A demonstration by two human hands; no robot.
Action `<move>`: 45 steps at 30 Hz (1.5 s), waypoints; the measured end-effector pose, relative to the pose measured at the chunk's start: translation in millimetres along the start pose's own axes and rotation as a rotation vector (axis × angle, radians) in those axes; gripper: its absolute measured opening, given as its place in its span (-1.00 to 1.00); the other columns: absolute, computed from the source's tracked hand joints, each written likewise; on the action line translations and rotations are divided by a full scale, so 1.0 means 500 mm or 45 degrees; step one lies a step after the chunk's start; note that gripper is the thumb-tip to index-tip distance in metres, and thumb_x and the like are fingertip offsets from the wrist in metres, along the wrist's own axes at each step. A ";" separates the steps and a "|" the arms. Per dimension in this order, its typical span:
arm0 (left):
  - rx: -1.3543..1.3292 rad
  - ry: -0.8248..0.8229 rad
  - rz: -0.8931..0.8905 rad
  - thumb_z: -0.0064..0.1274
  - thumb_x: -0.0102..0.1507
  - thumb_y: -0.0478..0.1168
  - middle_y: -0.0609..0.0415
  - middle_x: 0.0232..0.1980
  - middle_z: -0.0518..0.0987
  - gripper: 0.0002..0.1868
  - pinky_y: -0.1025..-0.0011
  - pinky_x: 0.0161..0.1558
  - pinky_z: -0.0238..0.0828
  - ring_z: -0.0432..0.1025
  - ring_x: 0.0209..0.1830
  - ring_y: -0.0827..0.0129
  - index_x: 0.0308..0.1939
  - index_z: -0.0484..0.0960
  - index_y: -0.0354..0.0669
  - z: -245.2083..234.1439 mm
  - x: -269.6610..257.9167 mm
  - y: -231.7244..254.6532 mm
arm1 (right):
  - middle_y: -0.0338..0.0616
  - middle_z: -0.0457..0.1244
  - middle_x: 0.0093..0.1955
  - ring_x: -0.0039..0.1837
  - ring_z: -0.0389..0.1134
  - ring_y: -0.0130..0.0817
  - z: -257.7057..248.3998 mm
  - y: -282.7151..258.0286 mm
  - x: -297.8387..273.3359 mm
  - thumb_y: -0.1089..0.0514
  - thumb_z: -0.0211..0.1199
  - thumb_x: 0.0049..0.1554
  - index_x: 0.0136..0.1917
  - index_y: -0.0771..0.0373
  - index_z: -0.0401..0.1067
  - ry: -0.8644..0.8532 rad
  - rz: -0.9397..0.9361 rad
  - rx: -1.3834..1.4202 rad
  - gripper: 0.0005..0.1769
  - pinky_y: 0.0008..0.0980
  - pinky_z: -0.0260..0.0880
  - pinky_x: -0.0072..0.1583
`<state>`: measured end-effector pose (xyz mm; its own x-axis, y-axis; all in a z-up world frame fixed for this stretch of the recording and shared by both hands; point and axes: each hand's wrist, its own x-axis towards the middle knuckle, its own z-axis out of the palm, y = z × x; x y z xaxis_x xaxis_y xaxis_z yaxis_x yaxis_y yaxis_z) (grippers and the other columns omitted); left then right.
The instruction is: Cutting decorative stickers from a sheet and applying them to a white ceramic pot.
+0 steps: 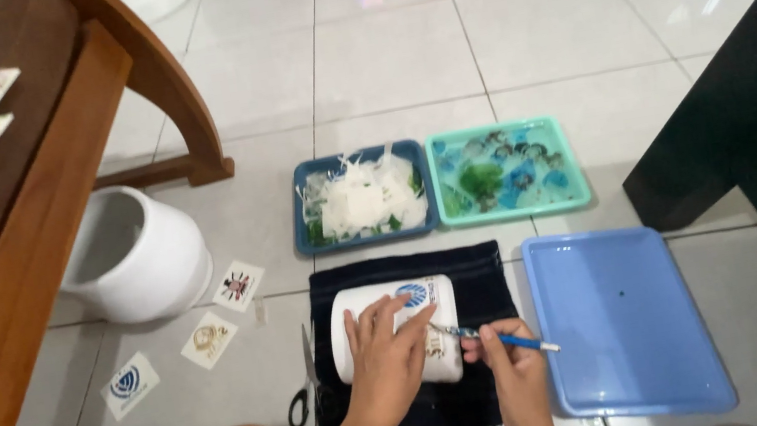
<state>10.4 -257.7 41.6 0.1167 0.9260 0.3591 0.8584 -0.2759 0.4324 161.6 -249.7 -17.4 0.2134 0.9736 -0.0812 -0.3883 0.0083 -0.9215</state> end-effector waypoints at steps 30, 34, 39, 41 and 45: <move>-0.187 0.230 0.171 -0.02 0.15 -0.33 0.15 -0.28 0.56 -0.89 0.00 0.24 0.01 0.44 -0.24 0.38 -0.29 0.61 -0.12 -0.102 -0.098 0.000 | 0.04 0.26 -0.42 -0.26 0.36 -0.17 -0.040 0.007 0.004 0.20 0.07 0.13 -0.16 0.25 0.22 0.143 0.075 0.179 -0.90 -0.37 0.33 -0.08; -0.309 0.420 0.017 -0.02 0.14 -0.33 0.17 -0.30 0.60 -0.88 0.14 0.21 0.20 0.48 -0.30 0.47 -0.29 0.62 -0.12 -0.145 -0.090 0.017 | -0.02 0.24 -0.43 -0.37 0.22 -0.39 -0.022 -0.027 0.001 0.20 0.05 0.13 -0.17 0.25 0.21 0.177 0.076 0.177 -0.90 -0.11 0.43 0.10; -0.362 0.603 -0.162 -0.05 0.16 -0.34 0.13 -0.29 0.56 -0.89 0.53 -0.08 0.38 0.48 -0.20 0.39 -0.30 0.59 -0.12 -0.176 -0.077 0.023 | 0.00 0.24 -0.43 -0.38 0.23 -0.38 -0.023 -0.024 0.011 0.22 0.04 0.14 -0.15 0.26 0.21 0.211 0.055 0.207 -0.93 -0.12 0.44 0.09; -1.263 0.584 -0.764 -0.17 0.23 -0.25 -0.17 -0.28 0.66 -0.86 0.46 -0.08 0.43 0.55 -0.15 0.28 -0.21 0.45 -0.23 -0.171 -0.073 0.025 | 0.01 0.24 -0.43 -0.38 0.23 -0.38 -0.023 -0.022 0.011 0.21 0.04 0.14 -0.15 0.26 0.21 0.240 0.082 0.202 -0.92 -0.11 0.43 0.10; -1.906 0.728 -1.017 -0.27 0.29 -0.24 -0.08 -0.15 0.44 -0.88 0.03 0.08 0.39 0.46 -0.03 -0.05 -0.16 0.31 -0.20 -0.145 -0.065 -0.006 | 0.02 0.25 -0.42 -0.38 0.24 -0.37 -0.025 -0.021 0.012 0.22 0.04 0.14 -0.16 0.26 0.22 0.252 0.075 0.193 -0.92 -0.14 0.44 0.08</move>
<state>-32.2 -305.8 88.6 -0.5075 0.8332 -0.2194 -0.5620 -0.1271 0.8173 178.4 -246.9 -12.7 0.3520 0.9099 -0.2193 -0.5319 0.0017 -0.8468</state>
